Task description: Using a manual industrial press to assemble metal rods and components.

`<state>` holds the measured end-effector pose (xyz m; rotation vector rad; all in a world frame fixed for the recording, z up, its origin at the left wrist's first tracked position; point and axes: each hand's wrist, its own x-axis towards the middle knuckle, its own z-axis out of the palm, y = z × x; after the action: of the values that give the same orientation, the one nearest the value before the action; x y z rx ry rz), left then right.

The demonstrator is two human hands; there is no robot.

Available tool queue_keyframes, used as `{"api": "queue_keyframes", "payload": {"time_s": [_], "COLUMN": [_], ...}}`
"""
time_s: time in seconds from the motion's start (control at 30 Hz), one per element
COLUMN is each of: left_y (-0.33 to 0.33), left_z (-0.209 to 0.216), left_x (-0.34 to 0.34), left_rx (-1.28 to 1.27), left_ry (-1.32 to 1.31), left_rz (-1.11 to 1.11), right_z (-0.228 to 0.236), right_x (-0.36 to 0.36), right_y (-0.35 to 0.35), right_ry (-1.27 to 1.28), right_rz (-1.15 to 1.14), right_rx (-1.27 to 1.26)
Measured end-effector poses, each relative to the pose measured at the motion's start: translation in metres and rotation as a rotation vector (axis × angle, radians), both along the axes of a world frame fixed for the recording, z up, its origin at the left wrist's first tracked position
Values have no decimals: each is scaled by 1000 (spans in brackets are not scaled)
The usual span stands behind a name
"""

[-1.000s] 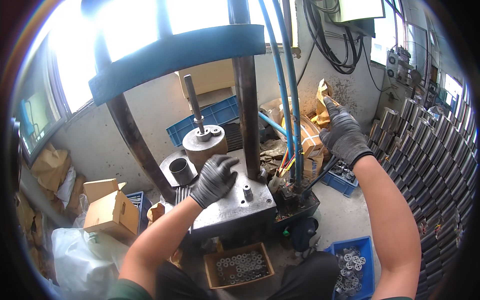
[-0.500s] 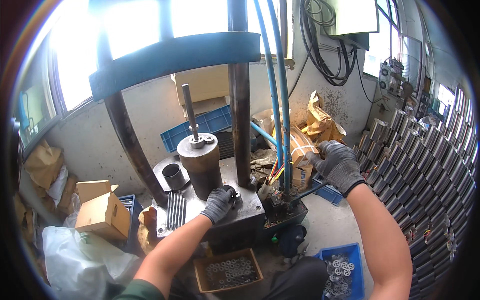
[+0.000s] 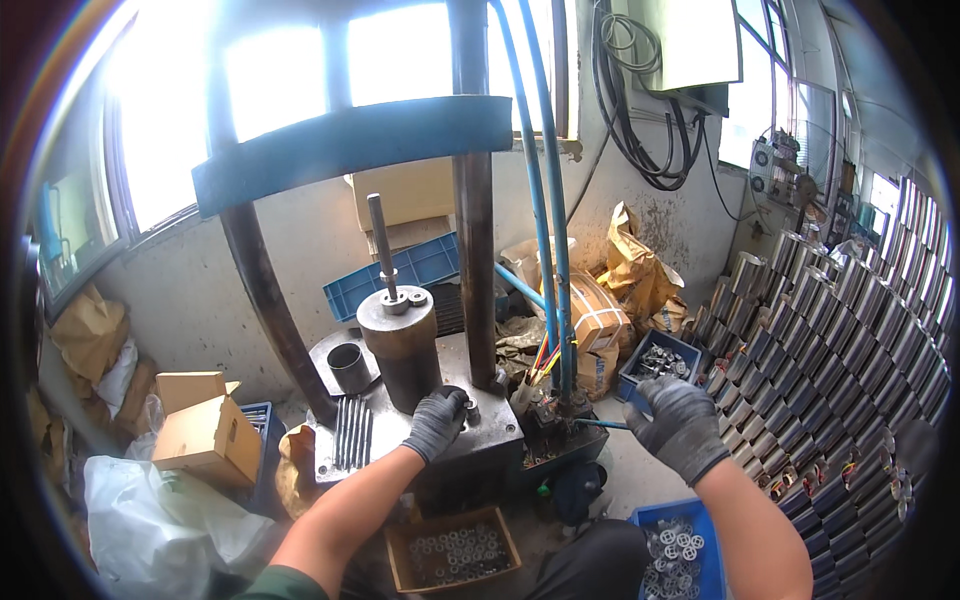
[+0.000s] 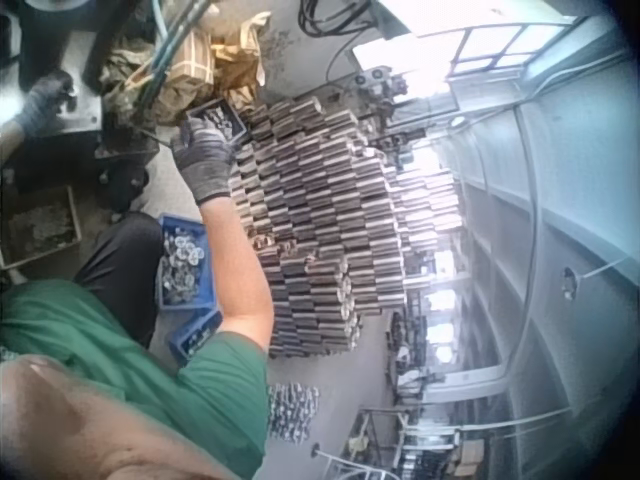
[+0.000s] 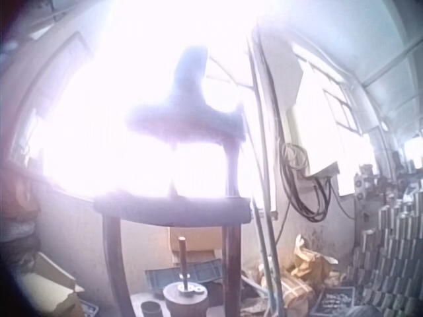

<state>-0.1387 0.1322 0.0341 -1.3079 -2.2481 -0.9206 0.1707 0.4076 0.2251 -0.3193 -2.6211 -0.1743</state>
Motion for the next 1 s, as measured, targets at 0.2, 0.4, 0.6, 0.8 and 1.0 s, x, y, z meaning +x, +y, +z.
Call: {"api": "queue_keyframes", "payload": {"time_s": [0.2, 0.4, 0.6, 0.8, 1.0], "left_y": [-29, -56, -81, -79, -42], "left_z": [24, 80, 113, 119, 208], "left_x": [63, 119, 148, 93, -44], "left_rx": [291, 417, 330, 355, 872], "left_ry": [-417, -1033, -1204, -858, -547], "left_rz": [-77, -283, -289, -138, 136], "right_z": [-5, -55, -107, -101, -127], "right_x": [2, -63, -96, -99, -117], "right_y": [-87, -145, -165, -166, -160], "right_ry": [-195, 96, 256, 222, 300], "right_rz": [119, 685, 950, 812, 667], "right_rx": [214, -452, -890, -1081, -1172]}}
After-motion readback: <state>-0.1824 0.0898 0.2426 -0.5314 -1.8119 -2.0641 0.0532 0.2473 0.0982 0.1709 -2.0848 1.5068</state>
